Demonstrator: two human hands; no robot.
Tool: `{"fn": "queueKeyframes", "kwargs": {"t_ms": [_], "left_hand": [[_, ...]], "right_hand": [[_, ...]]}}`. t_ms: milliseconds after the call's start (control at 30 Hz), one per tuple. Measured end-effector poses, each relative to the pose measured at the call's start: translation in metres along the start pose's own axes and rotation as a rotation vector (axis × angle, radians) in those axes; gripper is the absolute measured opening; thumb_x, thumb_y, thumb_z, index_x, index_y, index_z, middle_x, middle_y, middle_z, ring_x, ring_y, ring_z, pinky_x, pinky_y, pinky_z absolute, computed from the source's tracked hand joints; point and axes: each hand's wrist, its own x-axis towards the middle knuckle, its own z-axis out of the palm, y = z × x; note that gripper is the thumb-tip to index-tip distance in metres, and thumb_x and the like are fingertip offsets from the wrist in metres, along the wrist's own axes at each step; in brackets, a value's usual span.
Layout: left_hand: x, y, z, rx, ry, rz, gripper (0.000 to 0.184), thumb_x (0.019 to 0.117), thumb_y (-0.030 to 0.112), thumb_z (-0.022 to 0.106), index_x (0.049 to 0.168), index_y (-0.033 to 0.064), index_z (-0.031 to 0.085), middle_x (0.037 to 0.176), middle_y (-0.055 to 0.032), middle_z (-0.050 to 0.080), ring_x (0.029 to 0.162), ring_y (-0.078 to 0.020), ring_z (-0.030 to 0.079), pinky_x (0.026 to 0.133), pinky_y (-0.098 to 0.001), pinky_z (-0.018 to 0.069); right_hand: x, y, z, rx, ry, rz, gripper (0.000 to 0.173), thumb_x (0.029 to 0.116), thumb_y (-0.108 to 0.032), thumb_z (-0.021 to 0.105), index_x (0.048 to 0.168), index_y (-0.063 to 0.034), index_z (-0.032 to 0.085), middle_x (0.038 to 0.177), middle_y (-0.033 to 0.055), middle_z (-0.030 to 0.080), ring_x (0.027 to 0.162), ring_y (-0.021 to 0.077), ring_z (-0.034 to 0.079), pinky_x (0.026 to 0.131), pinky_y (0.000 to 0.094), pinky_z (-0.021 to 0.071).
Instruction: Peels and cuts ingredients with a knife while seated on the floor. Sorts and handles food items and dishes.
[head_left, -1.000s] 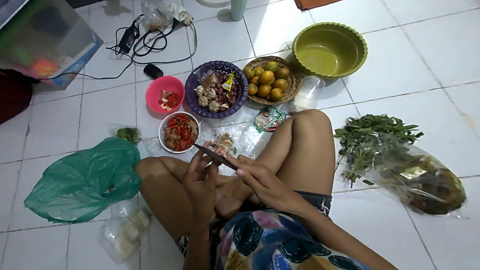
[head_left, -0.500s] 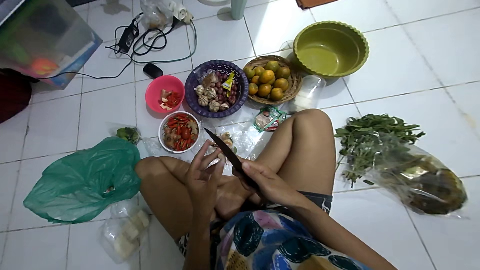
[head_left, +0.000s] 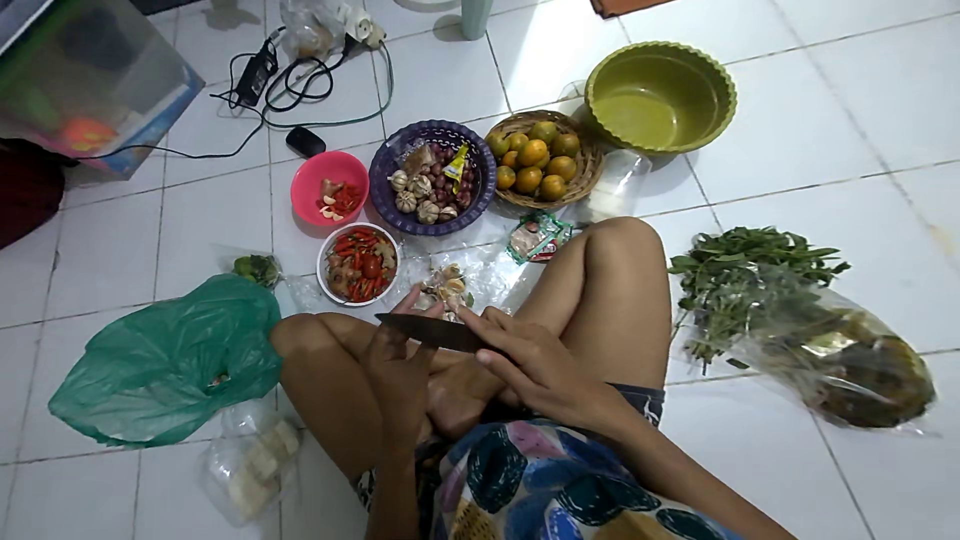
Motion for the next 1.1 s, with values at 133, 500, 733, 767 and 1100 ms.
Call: {"fn": "queueKeyframes", "kwargs": {"t_ms": [133,500,733,767,1100], "left_hand": [[0.000,0.003,0.000,0.015,-0.014,-0.008,0.038,0.0836,-0.010,0.068,0.121,-0.0115,0.062,0.109,-0.0014,0.077,0.102,-0.0069,0.073,0.093,-0.0248,0.0579],[-0.001,0.004,-0.001,0.030,-0.008,0.041,0.034,0.0834,-0.009,0.071,0.117,-0.0075,0.067,0.110,0.0043,0.076,0.100,-0.0022,0.072,0.093,-0.0234,0.0582],[-0.001,0.004,-0.001,-0.007,-0.045,0.020,0.051,0.0795,-0.012,0.072,0.129,-0.0079,0.058,0.106,0.0089,0.077,0.097,-0.0037,0.073,0.090,-0.0246,0.0603],[0.000,0.004,-0.002,-0.032,-0.061,0.010,0.057,0.0790,-0.013,0.072,0.133,-0.0087,0.054,0.106,0.0087,0.077,0.096,-0.0044,0.073,0.089,-0.0249,0.0605],[0.007,0.007,-0.007,-0.069,-0.135,-0.074,0.059,0.0828,-0.012,0.069,0.136,-0.0112,0.043,0.094,0.0083,0.078,0.084,-0.0016,0.073,0.081,-0.0200,0.0604]], "right_hand": [[0.000,0.000,0.001,-0.072,0.028,-0.036,0.052,0.1079,-0.041,0.037,0.143,-0.0118,0.061,0.085,0.0102,0.060,0.058,0.0138,0.051,0.048,0.0281,0.0407],[-0.001,0.007,0.006,0.057,0.086,-0.037,0.046,0.1061,-0.040,0.045,0.138,-0.0159,0.066,0.083,0.0059,0.058,0.063,0.0055,0.048,0.054,0.0193,0.0385],[-0.003,0.010,0.005,0.419,0.050,0.048,0.044,0.1061,-0.034,0.050,0.133,-0.0030,0.067,0.087,-0.0024,0.057,0.074,-0.0080,0.045,0.067,0.0068,0.0378],[-0.003,0.010,0.005,0.497,0.042,0.061,0.043,0.1061,-0.030,0.051,0.132,-0.0003,0.066,0.088,-0.0038,0.057,0.073,-0.0099,0.045,0.066,0.0058,0.0377],[-0.001,0.015,0.000,0.921,-0.129,0.178,0.044,0.1083,-0.033,0.046,0.137,-0.0025,0.060,0.081,-0.0165,0.056,0.060,-0.0121,0.041,0.054,0.0067,0.0352]]}}
